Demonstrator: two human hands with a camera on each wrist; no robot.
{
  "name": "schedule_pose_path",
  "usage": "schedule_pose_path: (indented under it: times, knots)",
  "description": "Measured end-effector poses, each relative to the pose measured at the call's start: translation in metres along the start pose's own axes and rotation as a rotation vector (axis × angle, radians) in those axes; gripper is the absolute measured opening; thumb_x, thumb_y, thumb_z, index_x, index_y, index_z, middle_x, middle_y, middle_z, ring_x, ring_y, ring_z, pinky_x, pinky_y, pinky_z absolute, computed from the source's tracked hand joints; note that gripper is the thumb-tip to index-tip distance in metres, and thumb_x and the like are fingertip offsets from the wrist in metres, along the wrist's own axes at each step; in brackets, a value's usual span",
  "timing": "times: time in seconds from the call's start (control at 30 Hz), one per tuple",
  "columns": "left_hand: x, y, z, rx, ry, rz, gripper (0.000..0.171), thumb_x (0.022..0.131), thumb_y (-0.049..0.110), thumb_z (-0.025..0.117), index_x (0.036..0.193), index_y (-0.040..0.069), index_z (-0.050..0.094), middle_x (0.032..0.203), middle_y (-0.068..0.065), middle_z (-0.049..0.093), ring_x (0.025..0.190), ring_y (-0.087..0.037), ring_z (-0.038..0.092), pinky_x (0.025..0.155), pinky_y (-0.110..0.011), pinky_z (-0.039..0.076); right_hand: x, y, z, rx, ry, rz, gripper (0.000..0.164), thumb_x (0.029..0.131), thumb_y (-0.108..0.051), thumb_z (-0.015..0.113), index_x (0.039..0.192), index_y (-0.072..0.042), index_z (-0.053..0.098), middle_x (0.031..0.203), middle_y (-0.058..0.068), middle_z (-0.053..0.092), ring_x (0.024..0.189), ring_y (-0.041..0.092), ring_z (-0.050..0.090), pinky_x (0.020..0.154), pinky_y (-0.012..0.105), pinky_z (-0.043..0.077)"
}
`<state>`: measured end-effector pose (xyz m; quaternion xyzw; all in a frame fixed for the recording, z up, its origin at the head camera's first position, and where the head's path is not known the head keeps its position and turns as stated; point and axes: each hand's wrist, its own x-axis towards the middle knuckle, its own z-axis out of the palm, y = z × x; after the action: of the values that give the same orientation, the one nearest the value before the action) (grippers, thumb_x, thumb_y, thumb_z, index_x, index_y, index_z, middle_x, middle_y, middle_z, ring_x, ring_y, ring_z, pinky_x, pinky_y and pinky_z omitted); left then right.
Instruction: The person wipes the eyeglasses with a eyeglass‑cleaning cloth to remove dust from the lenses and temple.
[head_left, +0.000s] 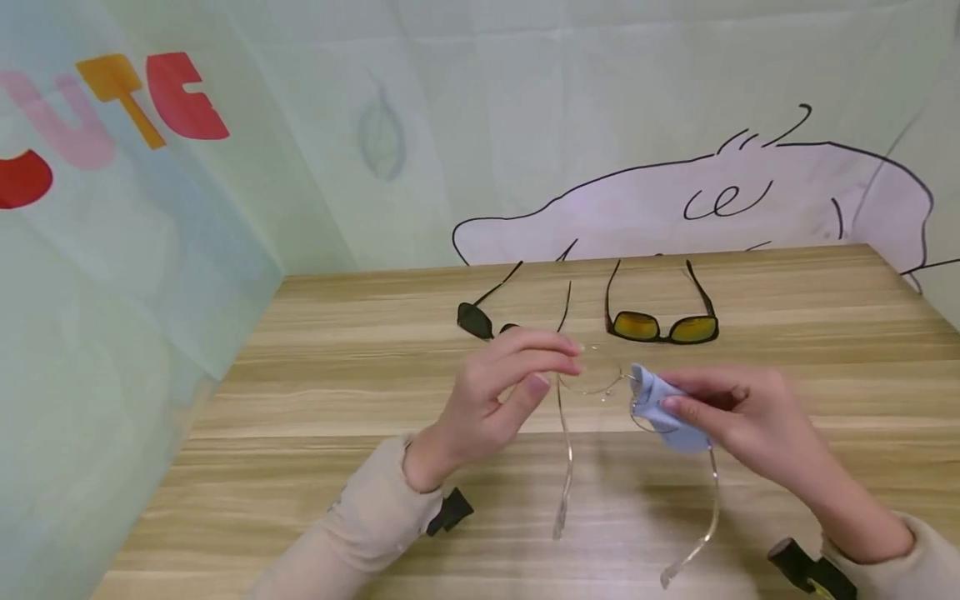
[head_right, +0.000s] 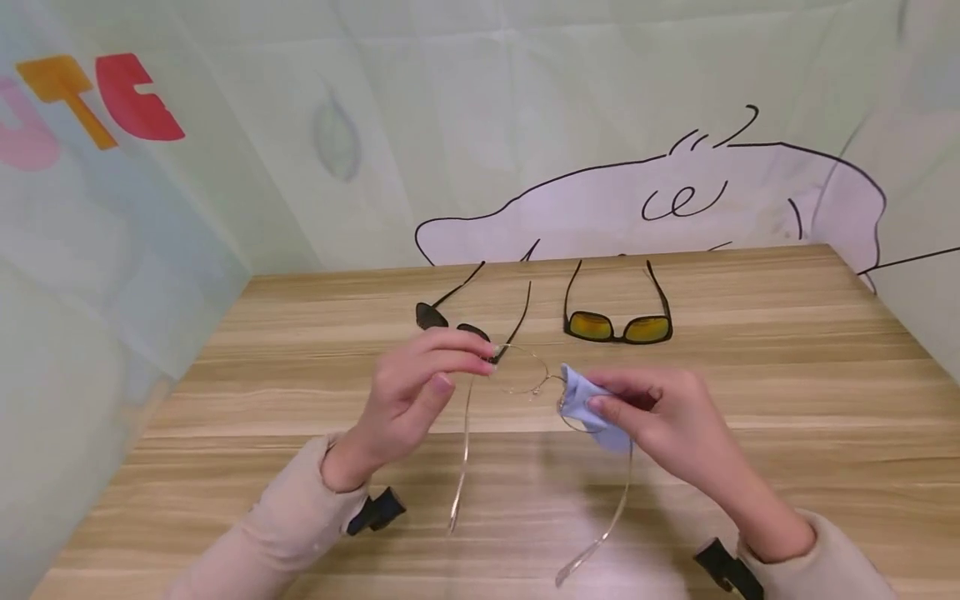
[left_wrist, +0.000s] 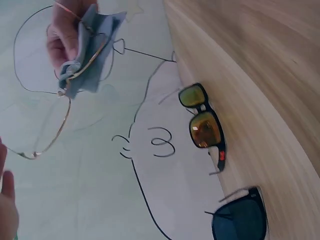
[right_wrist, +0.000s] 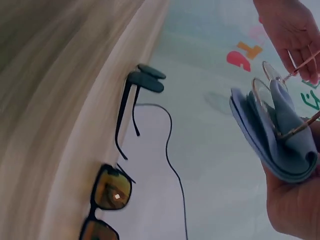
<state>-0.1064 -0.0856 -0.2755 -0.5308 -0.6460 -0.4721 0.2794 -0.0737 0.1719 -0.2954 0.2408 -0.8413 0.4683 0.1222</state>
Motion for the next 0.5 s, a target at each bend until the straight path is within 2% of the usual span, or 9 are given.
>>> schedule_pose_path:
  times: [0.07,0.17,0.27,0.33,0.4,0.5]
  knots:
    - [0.002,0.001,0.000,-0.100,-0.043,0.009,0.040,0.102,0.022,0.035,0.091,-0.005,0.063,0.093,-0.016,0.063,0.092,-0.025,0.060,0.083,-0.036,0.048,0.000,0.001,0.000,0.073,-0.103,0.152,0.019,0.080,-0.001,0.071,0.099,0.002,0.069,0.082,0.008,0.070,0.063,0.010,0.065,0.051,0.028,0.052]
    - [0.006,0.002,0.001,-0.244,-0.100,-0.022,0.042,0.103,0.023,0.032,0.091,-0.006,0.059,0.087,-0.016,0.061,0.086,-0.024,0.058,0.079,-0.035,0.049,0.000,0.005,0.000,0.185,-0.211,0.285,0.024,0.083,-0.007,0.070,0.103,0.005,0.067,0.083,0.005,0.070,0.066,0.013,0.065,0.052,0.031,0.052]
    - [0.007,0.002,0.003,-0.377,-0.145,-0.110,0.044,0.103,0.026,0.031,0.091,-0.009,0.055,0.084,-0.017,0.058,0.081,-0.023,0.056,0.073,-0.034,0.050,0.000,0.010,0.001,0.308,-0.295,0.319,0.025,0.085,-0.006,0.067,0.105,0.008,0.064,0.082,0.003,0.070,0.066,0.014,0.065,0.052,0.032,0.052]
    - [0.007,0.002,0.005,-0.451,-0.154,-0.177,0.045,0.103,0.028,0.032,0.088,-0.009,0.052,0.079,-0.018,0.054,0.074,-0.022,0.053,0.067,-0.032,0.049,0.000,0.013,0.002,0.404,-0.348,0.320,0.021,0.086,-0.003,0.065,0.105,0.004,0.065,0.081,0.004,0.070,0.065,0.016,0.066,0.052,0.033,0.052]
    - [0.005,0.002,0.007,-0.481,-0.143,-0.234,0.046,0.102,0.030,0.033,0.085,-0.009,0.050,0.074,-0.016,0.050,0.068,-0.020,0.049,0.061,-0.030,0.045,0.000,0.015,0.002,0.479,-0.392,0.324,0.018,0.087,-0.002,0.062,0.104,-0.005,0.069,0.082,0.005,0.070,0.065,0.019,0.066,0.052,0.035,0.053]
    - [0.003,0.002,0.009,-0.490,-0.099,-0.323,0.047,0.102,0.034,0.034,0.080,-0.006,0.047,0.070,-0.013,0.044,0.065,-0.017,0.041,0.059,-0.028,0.039,0.000,0.018,0.003,0.537,-0.408,0.358,0.025,0.089,-0.003,0.060,0.101,-0.022,0.071,0.084,0.002,0.070,0.067,0.018,0.066,0.053,0.034,0.053]
